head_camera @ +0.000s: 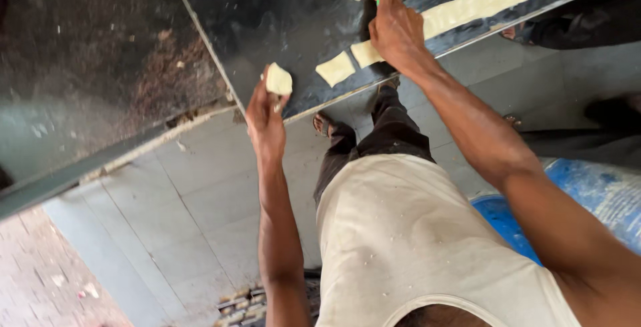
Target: The person shapes dough by rolling it into long strips, cutting the strips into small pieces using a green scraper, and kemudian folding and rolling each piece into a small bun-like shape before placing it onto a tray.
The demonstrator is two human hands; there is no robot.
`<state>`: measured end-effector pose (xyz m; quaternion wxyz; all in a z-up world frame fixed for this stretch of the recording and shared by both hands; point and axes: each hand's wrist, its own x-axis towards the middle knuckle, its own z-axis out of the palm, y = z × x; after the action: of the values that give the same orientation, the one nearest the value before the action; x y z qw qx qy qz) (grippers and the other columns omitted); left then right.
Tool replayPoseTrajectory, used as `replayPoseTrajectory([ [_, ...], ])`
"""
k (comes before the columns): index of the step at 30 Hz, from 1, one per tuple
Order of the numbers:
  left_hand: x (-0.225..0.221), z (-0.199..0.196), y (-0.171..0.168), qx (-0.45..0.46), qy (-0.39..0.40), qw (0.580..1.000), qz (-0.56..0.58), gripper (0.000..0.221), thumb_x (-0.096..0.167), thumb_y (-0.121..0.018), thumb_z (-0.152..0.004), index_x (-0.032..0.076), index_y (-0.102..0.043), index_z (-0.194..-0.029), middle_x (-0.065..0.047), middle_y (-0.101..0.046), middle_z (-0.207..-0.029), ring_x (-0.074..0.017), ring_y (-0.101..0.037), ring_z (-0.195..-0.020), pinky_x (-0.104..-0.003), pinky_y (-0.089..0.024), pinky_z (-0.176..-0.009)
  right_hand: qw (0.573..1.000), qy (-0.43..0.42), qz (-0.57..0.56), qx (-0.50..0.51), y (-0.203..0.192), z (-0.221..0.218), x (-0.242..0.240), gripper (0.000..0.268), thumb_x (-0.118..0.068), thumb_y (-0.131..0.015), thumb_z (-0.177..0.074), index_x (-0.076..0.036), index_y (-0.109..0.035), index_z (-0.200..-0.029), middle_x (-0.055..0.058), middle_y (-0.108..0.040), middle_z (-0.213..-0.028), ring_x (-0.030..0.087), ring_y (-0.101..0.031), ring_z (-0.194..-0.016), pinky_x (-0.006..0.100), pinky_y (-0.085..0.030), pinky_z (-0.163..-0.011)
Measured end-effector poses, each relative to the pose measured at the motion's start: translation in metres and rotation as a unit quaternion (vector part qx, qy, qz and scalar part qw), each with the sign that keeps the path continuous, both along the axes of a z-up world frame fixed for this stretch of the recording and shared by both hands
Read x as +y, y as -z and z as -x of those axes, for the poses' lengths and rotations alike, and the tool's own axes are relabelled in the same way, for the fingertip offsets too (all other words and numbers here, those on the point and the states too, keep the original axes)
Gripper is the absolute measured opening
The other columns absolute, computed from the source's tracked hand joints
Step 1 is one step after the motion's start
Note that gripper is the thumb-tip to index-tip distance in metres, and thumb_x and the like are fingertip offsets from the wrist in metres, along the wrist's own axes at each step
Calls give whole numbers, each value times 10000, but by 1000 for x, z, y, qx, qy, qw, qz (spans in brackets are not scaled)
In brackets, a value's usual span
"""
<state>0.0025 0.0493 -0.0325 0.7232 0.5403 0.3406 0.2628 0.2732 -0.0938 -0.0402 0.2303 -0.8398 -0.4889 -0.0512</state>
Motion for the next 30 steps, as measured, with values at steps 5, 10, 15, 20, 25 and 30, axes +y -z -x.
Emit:
replayPoseTrajectory([
  [5,-30,0,3,49,31,998,-26,499,-43,-683,-996,-47,-533,-1472,-126,-671,-1310,-186,-657,-1152,-296,-546,-969,993,87,50,55,5,-42,-43,483,-21,-755,-930,-22,-435,-1292,131,-673,-863,326,-685,-624,463,-511,-530],
  [10,-56,-36,-15,59,48,997,-10,588,-18,-721,-943,-8,-477,-1478,-93,-696,-1267,-130,-642,-1078,-244,-535,-882,990,121,33,68,-9,-80,-81,496,-26,-759,-949,-11,-433,-1322,105,-664,-744,340,-692,-654,472,-538,-588],
  [15,-68,-68,-16,39,115,989,-90,524,-26,-769,-897,-40,-534,-1366,-59,-643,-1295,-78,-641,-1107,-229,-577,-834,996,89,18,-23,-14,-114,-102,530,-21,-775,-823,-27,-422,-1217,239,-692,-961,419,-682,-670,504,-501,-498],
  [20,-85,-100,-26,123,122,985,-28,455,46,-748,-963,-25,-633,-1398,11,-708,-990,-23,-506,-744,-194,-414,-624,990,132,38,39,-11,-152,-132,513,-29,-769,-930,-32,-417,-1304,202,-676,-898,400,-686,-692,516,-505,-554],
  [25,-97,-123,-54,166,136,973,-80,634,117,-817,-878,20,-583,-1459,59,-491,-719,-5,-335,-594,-188,-254,-512,988,142,-2,55,-31,-175,-170,535,7,-748,-937,-18,-404,-1346,206,-686,-972,392,-684,-715,509,-528,-611],
  [30,-101,-143,-53,217,134,966,-33,498,180,-798,-941,-27,-708,-1384,52,-407,-664,3,-282,-570,-170,-207,-517,990,138,41,6,-20,-214,-166,482,-33,-791,-938,-41,-411,-1234,157,-639,-854,377,-662,-694,494,-505,-582],
])
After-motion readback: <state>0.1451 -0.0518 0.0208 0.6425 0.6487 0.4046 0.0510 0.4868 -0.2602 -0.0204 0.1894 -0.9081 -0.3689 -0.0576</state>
